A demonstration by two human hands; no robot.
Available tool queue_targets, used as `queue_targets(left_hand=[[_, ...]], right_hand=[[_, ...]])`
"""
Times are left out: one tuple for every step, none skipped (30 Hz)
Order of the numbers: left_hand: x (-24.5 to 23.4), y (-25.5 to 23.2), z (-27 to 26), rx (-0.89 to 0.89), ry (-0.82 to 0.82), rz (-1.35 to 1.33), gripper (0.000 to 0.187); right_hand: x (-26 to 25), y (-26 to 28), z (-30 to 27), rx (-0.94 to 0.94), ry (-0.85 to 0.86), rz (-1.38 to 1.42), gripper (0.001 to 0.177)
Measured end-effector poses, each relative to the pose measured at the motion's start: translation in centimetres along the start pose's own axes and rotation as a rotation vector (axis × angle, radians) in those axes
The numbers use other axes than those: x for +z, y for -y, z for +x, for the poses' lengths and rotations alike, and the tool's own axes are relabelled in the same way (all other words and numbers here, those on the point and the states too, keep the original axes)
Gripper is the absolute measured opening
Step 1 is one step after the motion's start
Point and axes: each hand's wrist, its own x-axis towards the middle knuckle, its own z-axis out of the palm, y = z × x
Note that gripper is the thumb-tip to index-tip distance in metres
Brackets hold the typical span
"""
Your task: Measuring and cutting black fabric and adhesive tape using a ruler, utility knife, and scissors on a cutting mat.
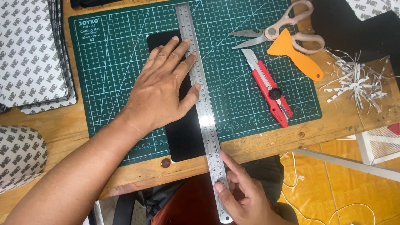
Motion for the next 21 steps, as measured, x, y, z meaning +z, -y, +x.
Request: queue_targets(left_hand=[[-0.02,-0.03,-0.01,-0.007,0.008,-0.008,0.065],[0.0,-0.05,-0.02,-0.007,0.009,-0.008,0.065],[0.01,-0.08,-0.03,-0.005,0.013,0.0,0.066],[0.02,-0.12,-0.05,-0.003,0.018,0.008,0.068],[0.09,-0.12,-0.07,-0.003,0.019,0.007,0.068],[0.16,-0.12,-0.05,-0.004,0.035,0.023,0.069],[0.22,-0.11,-0.02,-0.004,0.051,0.038,0.07],[0.28,-0.1,-0.03,-0.003,0.052,0.037,0.07],[0.32,-0.09,-0.04,-0.004,0.058,0.045,0.071],[0.34,-0.05,-0.05,-0.007,0.062,0.055,0.072],[0.31,-0.07,-0.05,-0.006,0.062,0.055,0.072],[0.3,-0.09,-0.05,-0.006,0.06,0.051,0.071],[0.28,-0.1,-0.05,-0.006,0.059,0.046,0.071],[0.26,-0.1,-0.03,-0.006,0.059,0.046,0.071],[0.25,-0.1,0.0,-0.008,0.062,0.046,0.071],[0.26,-0.11,0.0,-0.011,0.065,0.046,0.071],[0.2,-0.16,0.0,-0.011,0.066,0.045,0.071],[0.11,-0.19,0.02,-0.018,0.08,0.04,0.071],[0.02,-0.23,0.05,-0.024,0.094,0.036,0.071],[0.03,-0.21,0.04,-0.024,0.094,0.036,0.071],[0.04,-0.2,0.04,-0.024,0.096,0.038,0.072]], right_hand=[[0.0,-0.07,-0.02,0.002,0.006,0.009,0.065],[0.04,-0.08,-0.01,0.003,0.006,0.009,0.065],[0.07,-0.1,0.0,0.0,-0.004,-0.006,0.065],[0.1,-0.1,0.0,-0.001,-0.014,-0.021,0.064],[0.06,-0.1,-0.02,0.0,-0.014,-0.021,0.064],[0.01,-0.11,0.0,-0.002,-0.006,-0.022,0.064],[-0.05,-0.12,0.02,-0.003,0.001,-0.023,0.065],[-0.04,-0.08,-0.01,-0.002,0.0,-0.023,0.065],[-0.03,-0.03,-0.03,0.001,-0.002,-0.027,0.064],[-0.03,0.01,-0.01,0.002,-0.002,-0.032,0.064],[-0.05,-0.02,-0.02,0.002,-0.002,-0.032,0.064],[-0.06,-0.04,-0.04,0.008,-0.003,-0.037,0.064],[-0.08,-0.06,-0.05,0.014,-0.003,-0.042,0.065],[-0.04,-0.09,-0.04,0.015,-0.003,-0.043,0.065],[0.0,-0.13,-0.03,-0.002,-0.007,-0.033,0.064],[0.04,-0.17,-0.04,-0.019,-0.011,-0.024,0.064],[-0.02,-0.12,-0.05,-0.018,-0.011,-0.023,0.064],[-0.08,-0.06,-0.04,-0.006,-0.006,-0.022,0.064],[-0.15,0.0,-0.02,0.006,-0.001,-0.021,0.064],[-0.15,-0.01,-0.02,0.006,-0.001,-0.021,0.064],[-0.17,-0.03,-0.01,0.002,-0.001,-0.021,0.064]])
